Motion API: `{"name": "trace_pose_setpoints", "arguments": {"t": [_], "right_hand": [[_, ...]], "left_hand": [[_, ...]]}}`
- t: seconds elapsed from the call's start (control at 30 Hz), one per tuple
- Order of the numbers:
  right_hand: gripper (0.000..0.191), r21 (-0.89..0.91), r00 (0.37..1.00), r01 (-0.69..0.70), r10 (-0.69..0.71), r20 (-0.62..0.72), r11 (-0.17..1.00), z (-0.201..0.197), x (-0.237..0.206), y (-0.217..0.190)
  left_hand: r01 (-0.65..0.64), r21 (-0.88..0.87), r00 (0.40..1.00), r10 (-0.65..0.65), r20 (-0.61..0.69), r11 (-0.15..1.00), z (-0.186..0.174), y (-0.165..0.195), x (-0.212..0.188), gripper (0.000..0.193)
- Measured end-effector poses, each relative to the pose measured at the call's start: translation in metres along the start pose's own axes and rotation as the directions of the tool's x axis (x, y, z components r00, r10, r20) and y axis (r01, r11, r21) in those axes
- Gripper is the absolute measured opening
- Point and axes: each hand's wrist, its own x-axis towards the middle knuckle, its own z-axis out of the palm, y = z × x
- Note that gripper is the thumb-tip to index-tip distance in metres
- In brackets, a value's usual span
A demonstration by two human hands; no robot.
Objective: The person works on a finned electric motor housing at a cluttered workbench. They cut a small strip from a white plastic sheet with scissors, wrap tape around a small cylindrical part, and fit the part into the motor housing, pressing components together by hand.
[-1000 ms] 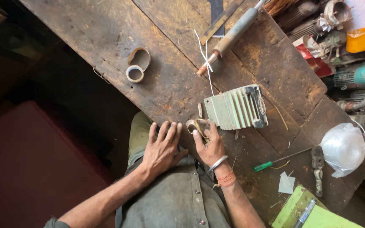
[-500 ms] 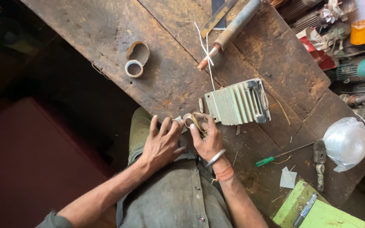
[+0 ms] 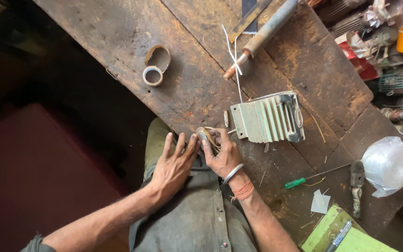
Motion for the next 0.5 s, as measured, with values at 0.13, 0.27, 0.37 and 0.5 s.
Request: {"name": "trace_pose_setpoints", "arguments": {"t": [0.13,0.27,0.37,0.5], "right_hand": [[0.028,0.038,0.999,0.027,-0.025,-0.043,0.999,0.007,-0.003,0.005],[0.028,0.030,0.993,0.070,-0.067,-0.098,0.997,0.012,-0.003,0.013],[0.027,0.018,0.996,0.024,-0.023,-0.087,1.000,0.014,-0.006,0.017],[0.026,0.008,0.993,0.019,-0.018,-0.120,1.000,0.017,-0.010,0.016]], "left_hand": [[0.016,0.173,0.999,-0.008,-0.050,0.985,-0.001,0.008,0.003,0.071],[-0.006,0.294,0.999,-0.004,0.032,0.956,-0.003,0.019,0.012,0.066],[-0.032,0.368,0.996,0.001,0.084,0.929,-0.004,0.023,0.017,0.063],[-0.029,0.254,0.999,0.019,0.043,0.967,-0.002,0.019,0.015,0.063]]}}
